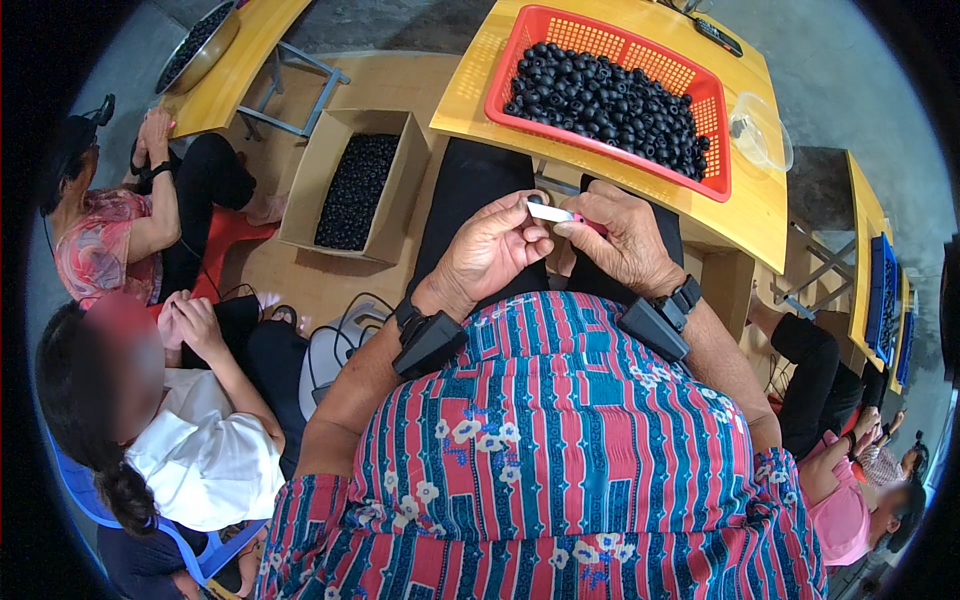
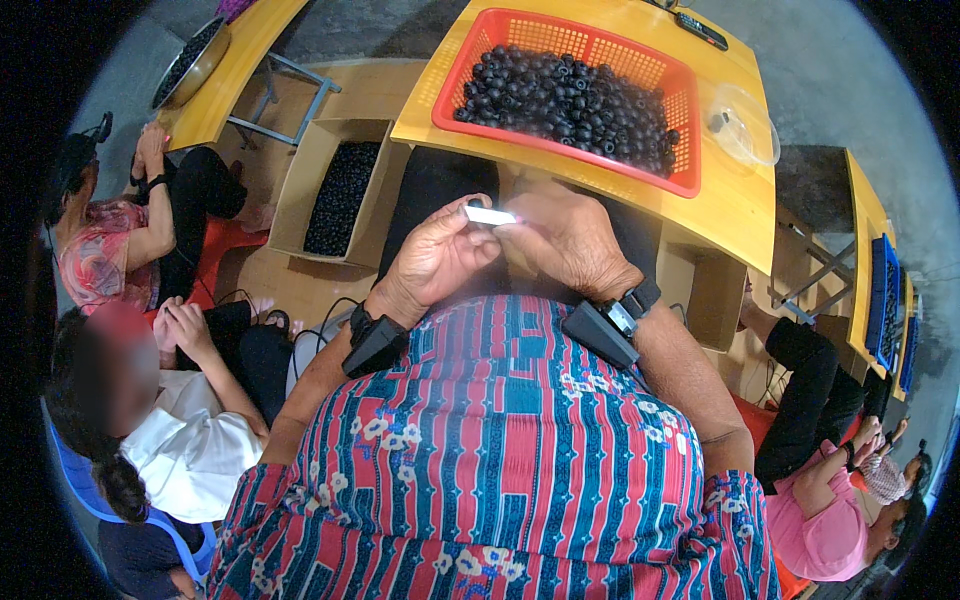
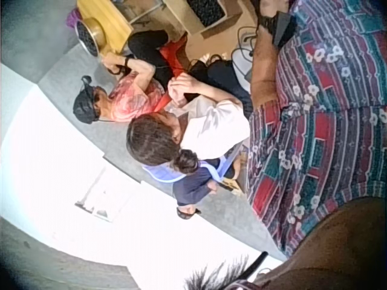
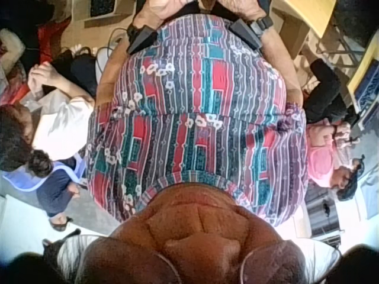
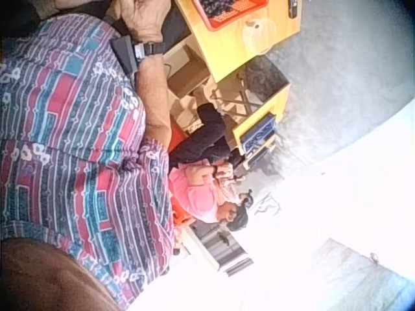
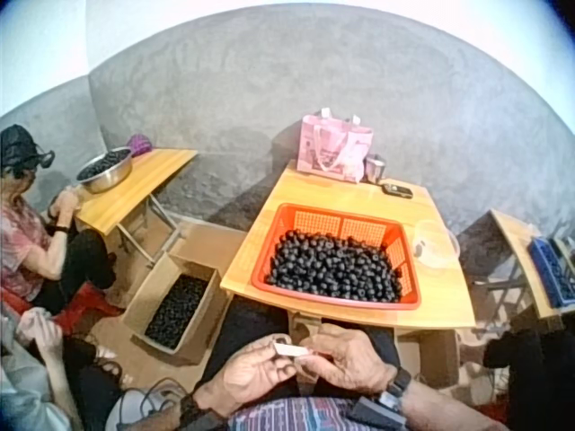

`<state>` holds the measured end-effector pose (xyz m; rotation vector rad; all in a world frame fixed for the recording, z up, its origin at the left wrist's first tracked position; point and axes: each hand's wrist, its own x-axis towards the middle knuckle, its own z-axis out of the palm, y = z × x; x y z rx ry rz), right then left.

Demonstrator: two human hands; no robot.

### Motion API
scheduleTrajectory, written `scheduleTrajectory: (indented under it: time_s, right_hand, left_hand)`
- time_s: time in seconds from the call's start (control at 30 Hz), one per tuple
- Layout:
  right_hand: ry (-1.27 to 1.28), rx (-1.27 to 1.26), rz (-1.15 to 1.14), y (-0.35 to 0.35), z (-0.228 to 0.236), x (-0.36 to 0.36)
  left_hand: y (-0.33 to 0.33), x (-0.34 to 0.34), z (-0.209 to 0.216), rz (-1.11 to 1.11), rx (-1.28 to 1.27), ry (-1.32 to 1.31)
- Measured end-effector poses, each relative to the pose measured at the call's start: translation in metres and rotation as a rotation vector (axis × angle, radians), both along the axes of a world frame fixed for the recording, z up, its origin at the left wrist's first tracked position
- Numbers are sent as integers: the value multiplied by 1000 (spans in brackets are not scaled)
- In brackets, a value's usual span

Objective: Trimming or peeling small black rubber spheres using a hand tool in a manufacturing setting.

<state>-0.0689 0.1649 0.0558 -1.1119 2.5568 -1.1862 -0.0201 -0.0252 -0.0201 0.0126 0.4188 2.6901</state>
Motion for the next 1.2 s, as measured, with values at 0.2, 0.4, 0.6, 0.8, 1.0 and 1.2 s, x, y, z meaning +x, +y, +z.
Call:
scheduleTrajectory:
  time_s: [0.2,0.4,0.6,0.8,1.0,1.2]
  right_hand:
    - [30,17,9,1,-1,0]
    - [34,21,8,-1,1,2]
    - [37,17,-9,-2,1,3]
    - [-61,-12,-64,0,-8,-2]
    - [-256,-237,-179,1,-14,-4]
    - [-180,-309,-92,-20,-10,-4]
  left_hand:
    - [0,0,0,-8,-2,-3]
    - [1,0,0,-2,-32,-11]
    - [0,0,-2,-9,1,24]
    - [1,-1,-1,-1,-5,15]
    - [0,-1,2,-7,1,22]
    - [2,0,-4,18,-80,28]
